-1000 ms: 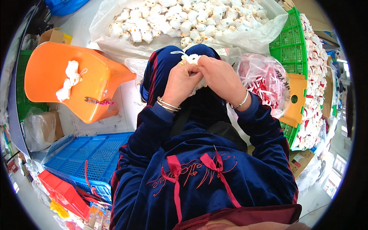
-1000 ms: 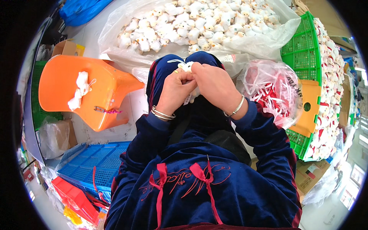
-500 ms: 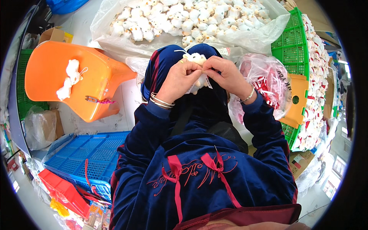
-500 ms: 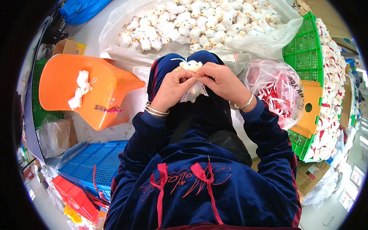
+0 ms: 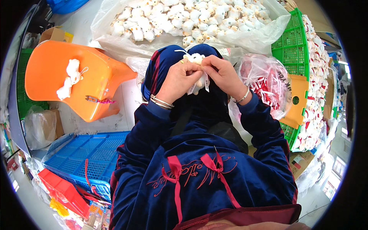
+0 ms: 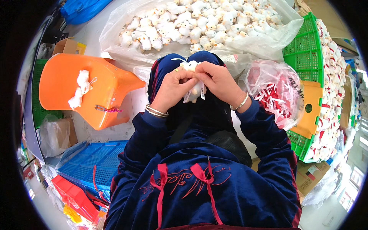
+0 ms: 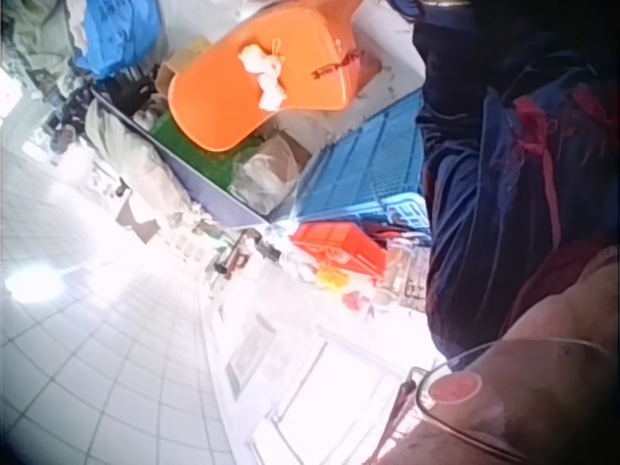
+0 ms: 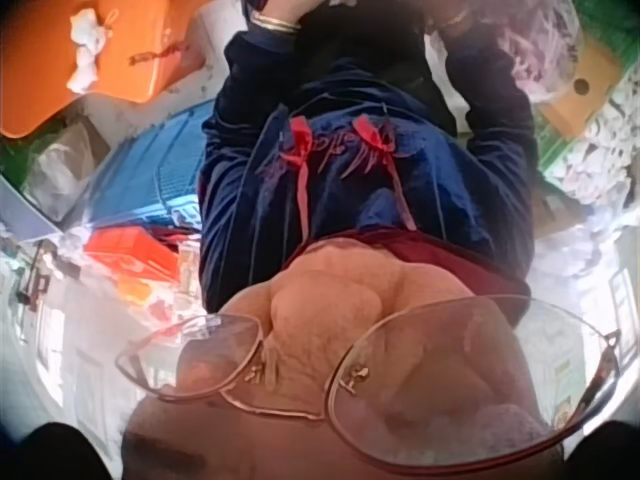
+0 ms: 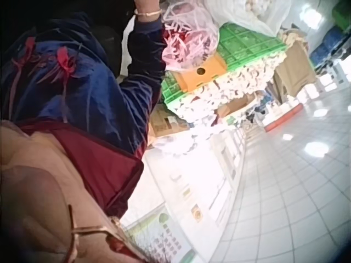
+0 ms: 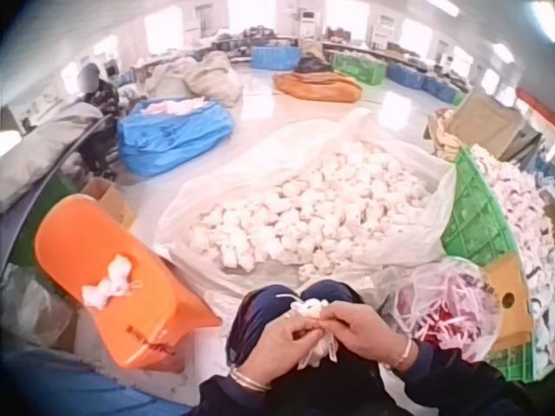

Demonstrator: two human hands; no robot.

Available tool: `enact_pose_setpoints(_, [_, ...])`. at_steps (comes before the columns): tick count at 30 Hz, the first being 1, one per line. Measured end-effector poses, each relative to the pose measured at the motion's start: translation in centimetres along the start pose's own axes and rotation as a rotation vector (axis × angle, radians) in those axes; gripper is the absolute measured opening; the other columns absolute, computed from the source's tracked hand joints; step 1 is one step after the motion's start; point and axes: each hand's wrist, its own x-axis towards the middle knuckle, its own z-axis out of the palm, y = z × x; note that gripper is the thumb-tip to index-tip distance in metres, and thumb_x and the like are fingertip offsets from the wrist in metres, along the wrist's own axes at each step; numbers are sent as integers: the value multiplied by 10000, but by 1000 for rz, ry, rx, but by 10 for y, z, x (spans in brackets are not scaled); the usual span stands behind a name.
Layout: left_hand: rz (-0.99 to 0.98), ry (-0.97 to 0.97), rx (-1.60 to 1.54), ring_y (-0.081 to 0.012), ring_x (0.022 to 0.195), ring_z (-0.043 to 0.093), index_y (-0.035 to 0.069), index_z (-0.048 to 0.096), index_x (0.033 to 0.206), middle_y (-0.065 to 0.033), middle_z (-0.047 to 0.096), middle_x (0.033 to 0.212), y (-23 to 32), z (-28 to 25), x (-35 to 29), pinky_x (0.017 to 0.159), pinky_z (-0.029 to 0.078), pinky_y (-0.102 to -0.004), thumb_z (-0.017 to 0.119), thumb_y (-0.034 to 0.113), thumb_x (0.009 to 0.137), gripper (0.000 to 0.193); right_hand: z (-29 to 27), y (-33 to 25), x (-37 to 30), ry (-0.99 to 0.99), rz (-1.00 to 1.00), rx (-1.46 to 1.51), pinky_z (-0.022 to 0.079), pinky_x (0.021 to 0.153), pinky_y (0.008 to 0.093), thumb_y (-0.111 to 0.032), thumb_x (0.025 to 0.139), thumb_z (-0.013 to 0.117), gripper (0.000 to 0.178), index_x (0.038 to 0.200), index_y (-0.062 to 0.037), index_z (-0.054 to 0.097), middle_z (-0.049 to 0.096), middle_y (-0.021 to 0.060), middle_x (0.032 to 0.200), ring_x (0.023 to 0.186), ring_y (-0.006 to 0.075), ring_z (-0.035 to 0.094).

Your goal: The person ties red ribbons around the necks of small white plush toys. They pick up each toy, wrap the ribbon, and tie a knot, repeating the process for multiple items.

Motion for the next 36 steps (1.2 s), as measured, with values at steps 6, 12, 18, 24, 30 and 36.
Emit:
enact_pose_setpoints(6, [16, -19, -33, -125, 686, 603, -30, 740, 974, -76, 654, 771, 5, -2, 2, 629, 486, -287, 701, 143, 932, 183, -18, 2, 7, -150, -184, -113, 498, 690, 293, -43, 950, 666, 47, 965, -1, 680, 658, 68, 853, 765, 143, 618])
enact_pose_setpoints(12, [41, -11, -48, -131, 680, 607, -39, 734, 980, -88, 673, 792, -1, -3, 2, 634, 495, -290, 690, 138, 940, 186, -21, -2, 10, -202, -92, -45, 515, 674, 292, -52, 921, 702, 69, 971, -4, 696, 678, 72, 821, 731, 145, 633])
enact_pose_setpoints(18, [22, -23, -31, -132, 707, 591, -35, 728, 985, -75, 631, 817, -2, -3, 2, 653, 484, -290, 696, 148, 937, 192, -17, -15, 13, -218, 33, -127, 515, 638, 302, -46, 906, 694, 55, 931, -5, 667, 673, 84, 783, 684, 165, 638])
enact_pose_setpoints(24, [-3, -14, -24, -122, 742, 570, -24, 724, 986, -52, 606, 851, -4, -3, 2, 681, 476, -280, 713, 157, 937, 188, -8, -22, 10, -91, -134, -390, 532, 691, 399, -56, 888, 649, 63, 936, -19, 632, 649, 155, 841, 782, 334, 663])
enact_pose_setpoints(30, [-30, -13, -47, -155, 727, 619, -17, 737, 962, -84, 652, 830, -8, -5, 3, 681, 505, -303, 732, 160, 915, 183, -8, -11, 9, -93, -232, -551, 524, 722, 439, -76, 880, 654, 54, 916, -40, 637, 615, 146, 857, 825, 362, 641])
enact_pose_setpoints(36, [6, -27, -38, -108, 771, 603, -26, 737, 1010, -47, 650, 883, -6, -8, 0, 705, 487, -256, 713, 149, 948, 187, -1, 4, -1, 35, -409, -442, 535, 755, 404, -45, 846, 709, 121, 946, -28, 642, 642, 132, 956, 885, 338, 643])
